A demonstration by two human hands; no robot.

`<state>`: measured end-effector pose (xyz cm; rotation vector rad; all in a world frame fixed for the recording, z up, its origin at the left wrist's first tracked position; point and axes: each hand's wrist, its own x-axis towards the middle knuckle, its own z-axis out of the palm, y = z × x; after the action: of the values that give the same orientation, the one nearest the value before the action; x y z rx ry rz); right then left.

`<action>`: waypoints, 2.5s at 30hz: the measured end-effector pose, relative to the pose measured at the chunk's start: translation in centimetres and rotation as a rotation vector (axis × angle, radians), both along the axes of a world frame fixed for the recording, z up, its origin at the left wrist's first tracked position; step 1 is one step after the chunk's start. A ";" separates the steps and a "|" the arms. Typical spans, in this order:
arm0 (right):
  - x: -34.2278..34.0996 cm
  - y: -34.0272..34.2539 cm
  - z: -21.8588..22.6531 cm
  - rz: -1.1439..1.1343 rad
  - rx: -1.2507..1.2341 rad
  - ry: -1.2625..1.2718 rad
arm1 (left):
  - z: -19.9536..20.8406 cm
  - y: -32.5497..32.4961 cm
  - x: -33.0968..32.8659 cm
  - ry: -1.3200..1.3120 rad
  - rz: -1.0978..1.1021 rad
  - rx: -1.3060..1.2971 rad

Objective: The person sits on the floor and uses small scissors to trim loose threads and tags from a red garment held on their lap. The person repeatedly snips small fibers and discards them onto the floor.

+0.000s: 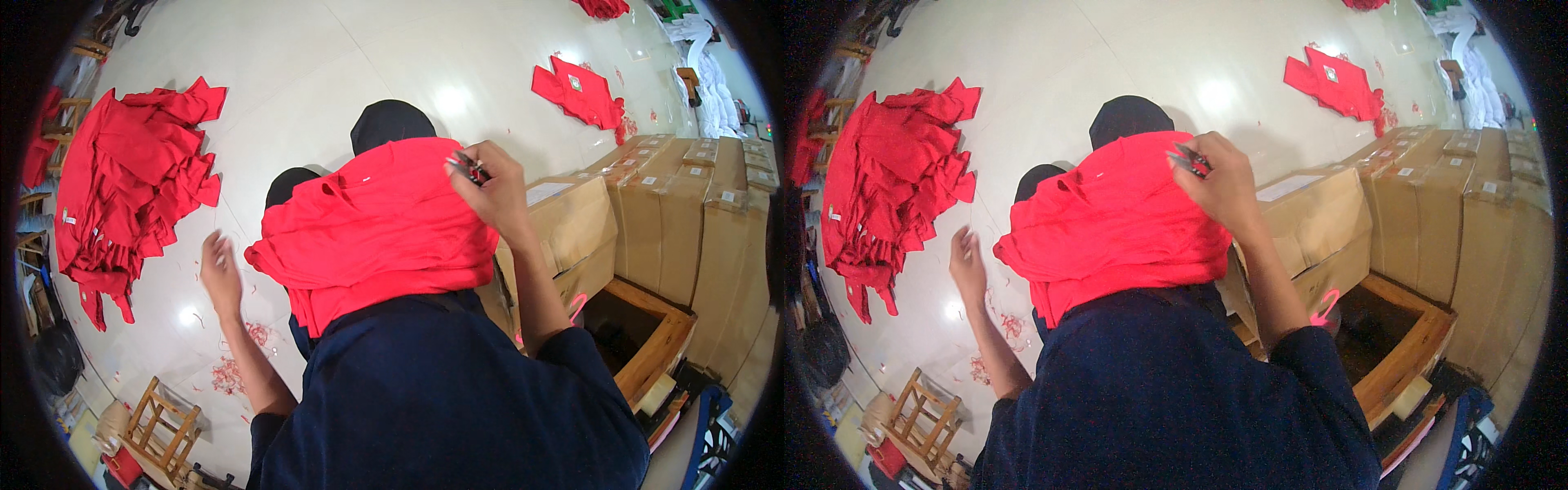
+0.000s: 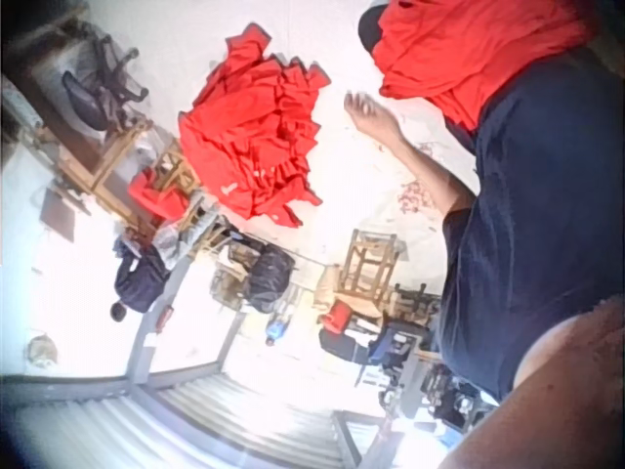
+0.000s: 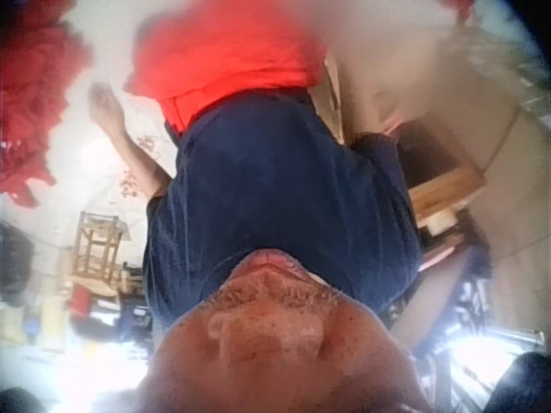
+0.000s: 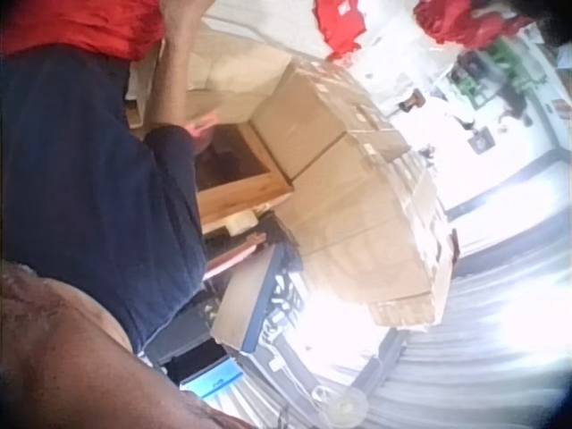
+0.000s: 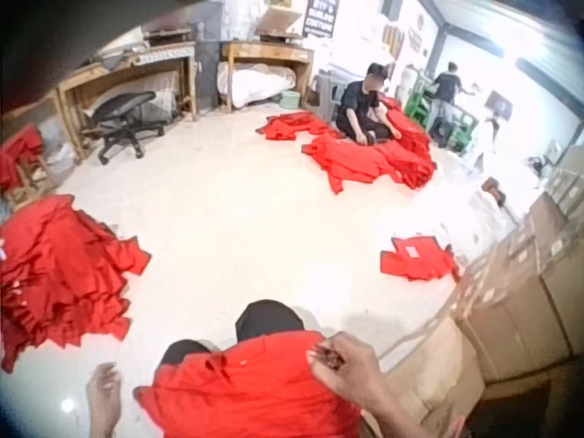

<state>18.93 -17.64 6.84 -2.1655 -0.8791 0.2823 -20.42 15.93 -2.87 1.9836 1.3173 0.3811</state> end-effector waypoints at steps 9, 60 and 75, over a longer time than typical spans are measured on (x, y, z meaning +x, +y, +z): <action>0.2 4.1 -3.0 0.029 0.042 0.005 | 3.6 -3.6 15.4 -0.059 -0.757 -0.088; -2.4 0.7 -4.6 0.183 0.010 -0.155 | 1.6 -11.1 23.5 -0.416 -0.774 0.191; -2.5 -0.6 -4.8 0.150 0.055 -0.022 | 4.9 -13.5 22.9 -0.411 -0.764 -0.221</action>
<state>16.38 -18.24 2.05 -2.0590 -1.0514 0.3055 2.50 2.47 1.99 1.9179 0.2854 0.2339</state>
